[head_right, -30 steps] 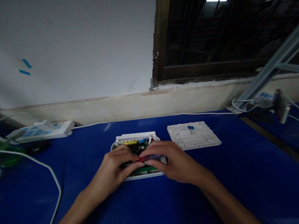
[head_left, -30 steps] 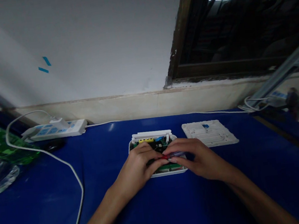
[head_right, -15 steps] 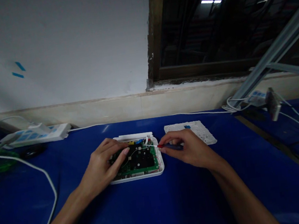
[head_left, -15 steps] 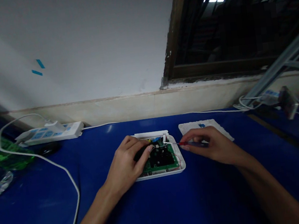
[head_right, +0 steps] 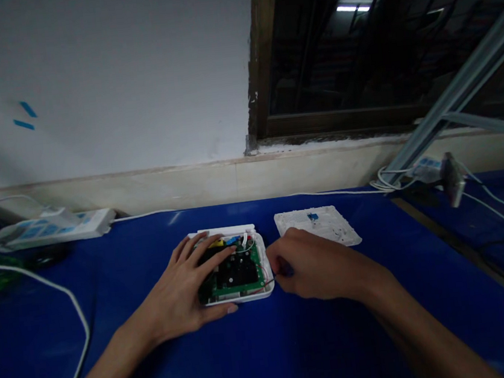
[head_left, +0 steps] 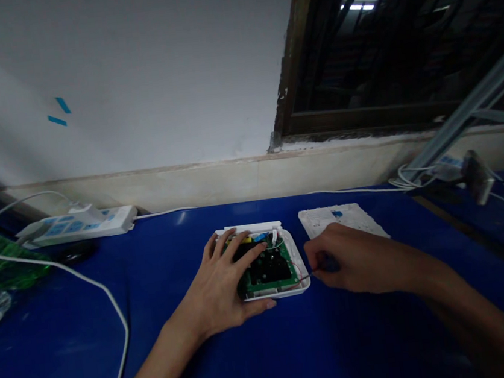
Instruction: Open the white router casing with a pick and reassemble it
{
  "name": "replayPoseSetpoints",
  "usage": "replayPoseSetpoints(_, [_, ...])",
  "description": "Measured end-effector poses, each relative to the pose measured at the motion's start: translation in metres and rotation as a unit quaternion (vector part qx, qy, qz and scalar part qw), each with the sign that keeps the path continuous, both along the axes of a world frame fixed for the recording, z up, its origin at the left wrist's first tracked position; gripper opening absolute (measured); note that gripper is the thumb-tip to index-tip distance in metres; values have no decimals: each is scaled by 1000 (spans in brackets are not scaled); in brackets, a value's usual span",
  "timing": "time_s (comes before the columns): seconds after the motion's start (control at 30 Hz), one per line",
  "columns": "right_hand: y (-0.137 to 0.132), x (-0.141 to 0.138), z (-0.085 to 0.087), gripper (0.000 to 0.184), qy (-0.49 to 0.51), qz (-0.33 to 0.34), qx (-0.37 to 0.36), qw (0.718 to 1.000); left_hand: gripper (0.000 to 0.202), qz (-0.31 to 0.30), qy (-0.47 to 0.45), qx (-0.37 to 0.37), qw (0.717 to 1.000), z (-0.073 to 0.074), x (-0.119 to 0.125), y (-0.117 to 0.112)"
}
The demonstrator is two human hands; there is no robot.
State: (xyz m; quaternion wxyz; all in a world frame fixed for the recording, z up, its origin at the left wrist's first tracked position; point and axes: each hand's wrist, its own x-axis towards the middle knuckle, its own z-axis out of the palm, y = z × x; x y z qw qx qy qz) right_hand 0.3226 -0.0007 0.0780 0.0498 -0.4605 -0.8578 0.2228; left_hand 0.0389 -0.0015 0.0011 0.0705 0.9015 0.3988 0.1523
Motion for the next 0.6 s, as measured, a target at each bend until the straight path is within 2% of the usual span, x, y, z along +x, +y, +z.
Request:
replayPoseSetpoints(0.3, [-15, 15, -20, 11, 106, -30, -54, 992, 94, 3, -5, -9, 1000, 1, 1, 0])
replayPoseSetpoints(0.4, [-19, 23, -36, 10, 141, -65, -45, 987, 90, 5, -8, -15, 1000, 3, 2, -1])
replayPoseSetpoints(0.53, [-23, 29, -63, 21, 201, -137, -48, 969, 69, 10, -19, -17, 1000, 4, 1, 0])
replayPoseSetpoints(0.6, [-25, 28, -73, 24, 233, -166, -50, 957, 71, 6, -27, -24, 999, 4, -2, 2])
